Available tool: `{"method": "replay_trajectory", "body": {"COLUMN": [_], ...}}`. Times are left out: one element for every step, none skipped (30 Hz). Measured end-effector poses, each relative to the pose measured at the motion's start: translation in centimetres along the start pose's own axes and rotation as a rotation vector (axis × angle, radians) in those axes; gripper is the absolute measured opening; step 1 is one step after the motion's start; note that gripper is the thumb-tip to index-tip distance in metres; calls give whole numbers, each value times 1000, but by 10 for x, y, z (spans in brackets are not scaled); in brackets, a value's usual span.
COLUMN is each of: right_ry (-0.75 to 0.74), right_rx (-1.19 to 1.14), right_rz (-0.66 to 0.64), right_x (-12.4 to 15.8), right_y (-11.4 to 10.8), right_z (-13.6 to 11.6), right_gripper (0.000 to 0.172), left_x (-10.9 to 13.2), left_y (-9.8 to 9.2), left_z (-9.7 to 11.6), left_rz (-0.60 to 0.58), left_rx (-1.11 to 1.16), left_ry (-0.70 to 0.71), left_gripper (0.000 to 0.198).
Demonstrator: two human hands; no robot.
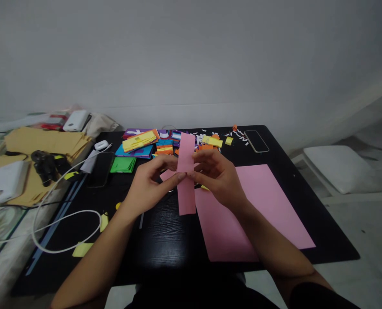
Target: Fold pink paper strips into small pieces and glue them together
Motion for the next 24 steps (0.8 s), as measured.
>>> {"method": "replay_trajectory", "body": {"right_ry": [-6,-17,-33,-57,-88,-119,-141,-155,-162,-165,-164,-166,-170,-171,-169,-166,-160,-152,-146,-142,-139,-137,-135,-133], "right_rx": [10,24,49,88,134,175,199,199,175,136,97,69,57,58,68,83,99,112,119,120,118,115,113,113], "right_rz": [-6,-4,8,30,56,81,96,100,96,89,83,81,83,89,98,109,120,128,131,133,136,140,145,150], "right_x": [0,0,0,1,1,2,2,3,3,3,3,4,4,4,5,5,5,6,6,7,7,8,8,8], "right_y": [1,1,1,2,2,2,2,3,4,5,6,6,7,8,8,8,9,9,9,9,10,10,10,10], "right_z": [0,0,0,0,-1,-1,-1,-1,-1,0,1,1,2,3,3,3,3,3,3,3,2,2,2,2], "right_gripper": [44,44,45,46,46,45,44,43,43,44,44,45,45,46,47,47,47,46,44,42,39,36,33,30], "left_x": [0,0,0,0,0,0,0,0,0,0,1,1,2,2,3,3,3,3,3,2,2,2,2,2], "left_y": [0,-1,-2,-2,-2,-2,-2,-1,0,1,2,3,4,5,7,8,9,10,11,11,12,12,12,12], "left_z": [1,2,2,3,4,4,5,5,5,4,4,4,3,3,3,3,3,3,3,4,4,4,4,4], "left_rz": [-1,-1,-3,-10,-18,-27,-29,-27,-19,-10,2,15,29,42,54,60,66,67,69,71,73,79,85,94], "left_rx": [-39,-76,-107,-127,-139,-147,-152,-151,-140,-119,-91,-63,-37,-18,-6,1,9,18,26,30,30,27,22,17], "left_ry": [3,11,18,26,33,35,34,27,19,11,3,-3,-4,-2,-1,-3,-6,-12,-16,-17,-16,-15,-14,-15], "left_gripper": [14,10,7,5,3,2,3,4,4,3,2,4,6,6,7,6,6,5,5,4,3,3,3,3]}}
Point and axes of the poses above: each hand's wrist, its own x-axis away from the middle knuckle, its own y-axis out of the palm, z = x × y, the point moved 2 cm from there along -x, towards the middle knuckle, and after that the axes turned 8 degrees about -z, right-handed, at the moved point
